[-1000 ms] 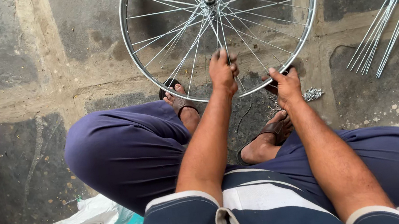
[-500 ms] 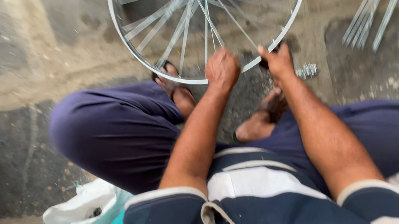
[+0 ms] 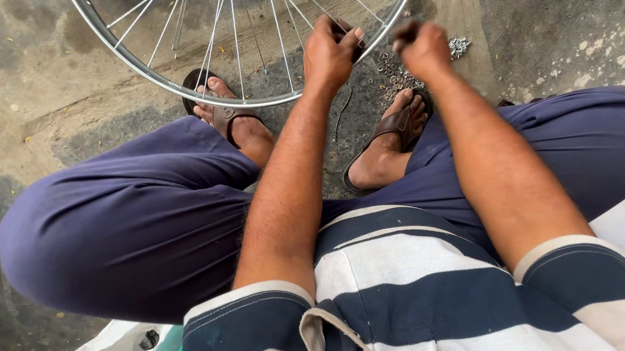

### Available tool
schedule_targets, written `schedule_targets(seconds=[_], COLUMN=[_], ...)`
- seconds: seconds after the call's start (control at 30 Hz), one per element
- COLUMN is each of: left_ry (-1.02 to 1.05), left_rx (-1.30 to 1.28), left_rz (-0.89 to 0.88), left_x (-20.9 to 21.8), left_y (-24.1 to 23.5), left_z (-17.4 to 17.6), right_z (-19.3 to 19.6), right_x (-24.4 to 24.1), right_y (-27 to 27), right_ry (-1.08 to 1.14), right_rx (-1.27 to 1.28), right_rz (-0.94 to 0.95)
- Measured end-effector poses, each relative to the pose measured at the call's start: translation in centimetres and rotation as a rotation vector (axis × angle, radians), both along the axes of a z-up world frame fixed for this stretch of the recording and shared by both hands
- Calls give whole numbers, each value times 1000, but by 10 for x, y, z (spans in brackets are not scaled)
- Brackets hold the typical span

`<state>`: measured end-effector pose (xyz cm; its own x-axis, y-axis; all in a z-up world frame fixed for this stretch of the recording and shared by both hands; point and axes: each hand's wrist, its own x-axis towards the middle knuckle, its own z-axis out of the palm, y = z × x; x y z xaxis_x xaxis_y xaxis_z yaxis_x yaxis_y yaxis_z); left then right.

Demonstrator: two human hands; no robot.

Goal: The person sits on the floor and laces a bicycle wheel by inserting spokes and tightening nipples. They handle the wheel, spokes, and nipples, then set the completed wheel aside and pick up a bare rim.

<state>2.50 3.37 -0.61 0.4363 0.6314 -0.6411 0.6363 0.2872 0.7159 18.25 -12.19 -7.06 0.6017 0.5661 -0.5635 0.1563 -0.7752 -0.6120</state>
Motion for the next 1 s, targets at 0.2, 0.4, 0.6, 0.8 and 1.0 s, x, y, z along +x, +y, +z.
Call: schedule_targets(seconds=[0.2,0.4,0.6,0.8,1.0], left_ry=[-28,-36,-33,-29,-70], left_rx=[-41,2,-86,-68,-54], left_rz=[9,11,-18,-16,13], left_x=[4,2,4,4,2], left_y=[1,2,1,3,4], left_z=[3,6,4,4,6], right_z=[-23,-30,-27,-40,-48], right_x=[-28,-34,-28,-35,-4], right_y=[-11,-6,-11,-11,-18], right_ry=[-506,-522,-423,-535,-388], right_rx=[-246,-244,-139,-166,-150], right_rz=[632,677,549,677,354])
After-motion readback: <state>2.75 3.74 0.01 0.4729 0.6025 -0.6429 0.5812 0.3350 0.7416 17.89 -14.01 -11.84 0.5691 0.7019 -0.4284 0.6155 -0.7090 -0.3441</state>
